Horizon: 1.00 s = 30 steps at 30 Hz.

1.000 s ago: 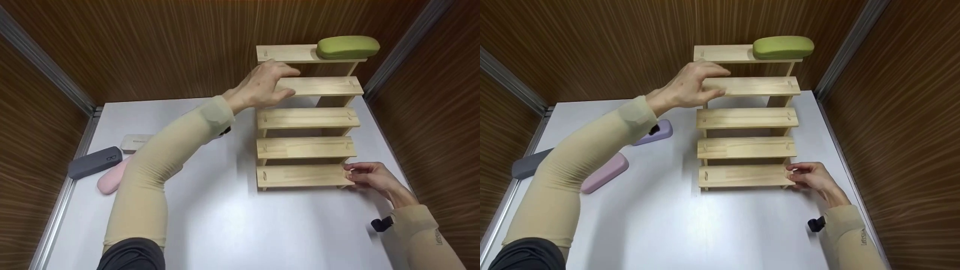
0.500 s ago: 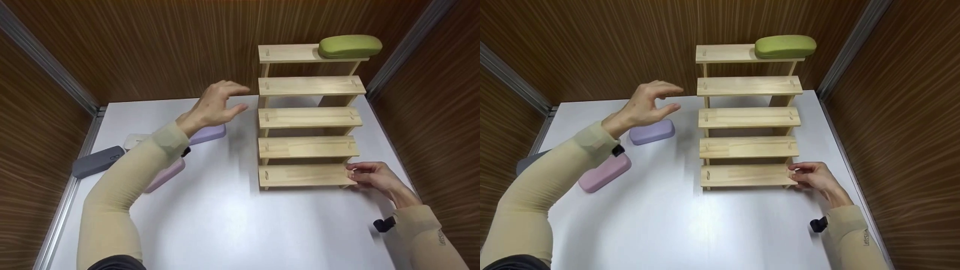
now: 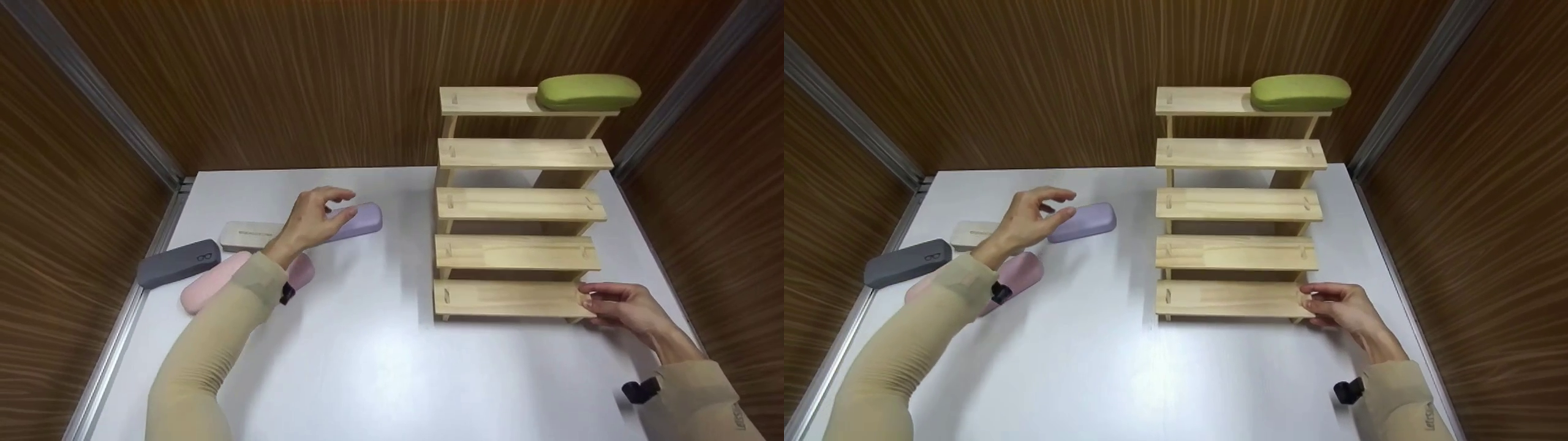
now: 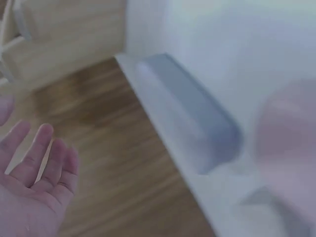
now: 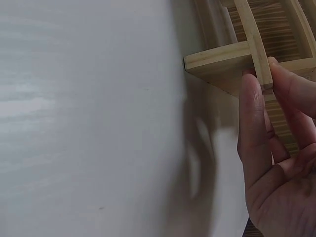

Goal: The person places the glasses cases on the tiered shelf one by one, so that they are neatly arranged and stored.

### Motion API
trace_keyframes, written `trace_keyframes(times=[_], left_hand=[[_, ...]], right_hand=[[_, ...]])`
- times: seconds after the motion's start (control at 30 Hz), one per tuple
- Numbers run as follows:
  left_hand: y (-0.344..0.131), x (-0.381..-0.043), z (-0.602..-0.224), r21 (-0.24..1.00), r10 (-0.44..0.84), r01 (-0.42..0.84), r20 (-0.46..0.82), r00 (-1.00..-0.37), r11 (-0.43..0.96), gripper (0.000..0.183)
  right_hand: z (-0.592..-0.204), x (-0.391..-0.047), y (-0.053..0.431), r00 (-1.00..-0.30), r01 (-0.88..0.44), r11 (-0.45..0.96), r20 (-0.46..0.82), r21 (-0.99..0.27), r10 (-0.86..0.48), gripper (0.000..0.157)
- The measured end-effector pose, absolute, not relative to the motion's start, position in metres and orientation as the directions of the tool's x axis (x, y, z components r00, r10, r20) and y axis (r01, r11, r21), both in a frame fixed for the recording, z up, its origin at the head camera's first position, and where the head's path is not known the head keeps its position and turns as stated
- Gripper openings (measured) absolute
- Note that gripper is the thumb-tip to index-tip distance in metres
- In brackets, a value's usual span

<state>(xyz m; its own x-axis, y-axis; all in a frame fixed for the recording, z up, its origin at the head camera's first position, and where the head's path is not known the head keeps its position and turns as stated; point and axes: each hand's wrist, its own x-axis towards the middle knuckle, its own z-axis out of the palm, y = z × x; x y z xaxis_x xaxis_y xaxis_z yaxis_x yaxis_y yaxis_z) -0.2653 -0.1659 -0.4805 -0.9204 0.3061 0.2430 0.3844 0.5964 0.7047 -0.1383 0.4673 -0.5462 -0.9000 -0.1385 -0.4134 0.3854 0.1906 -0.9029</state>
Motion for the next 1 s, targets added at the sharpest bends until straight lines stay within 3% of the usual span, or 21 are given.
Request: trace_keyframes(times=[0.27, 0.53, 0.7, 1.0], left_hand=[[-0.191, -0.267, -0.533, 0.703, 0.173, 0.179, 0.081, -0.982, 0.688, 0.039], [-0.199, -0.275, -0.557, 0.658, 0.16, 0.134, 0.02, -0.987, 0.741, 0.05], [-0.205, -0.288, -0.578, 0.656, 0.166, 0.161, 0.056, -0.985, 0.737, 0.053], [-0.196, -0.288, -0.568, 0.667, 0.144, 0.106, -0.002, -0.99, 0.737, 0.06]], right_hand=[[-0.548, -0.134, 0.468, -0.913, 0.361, 0.159, -0.383, -0.919, -0.142, 0.034], [-0.549, -0.136, 0.466, -0.908, 0.377, 0.148, -0.397, -0.914, -0.138, 0.037], [-0.55, -0.137, 0.466, -0.905, 0.387, 0.15, -0.406, -0.91, -0.128, 0.039], [-0.548, -0.136, 0.465, -0.905, 0.387, 0.146, -0.406, -0.91, -0.128, 0.037]])
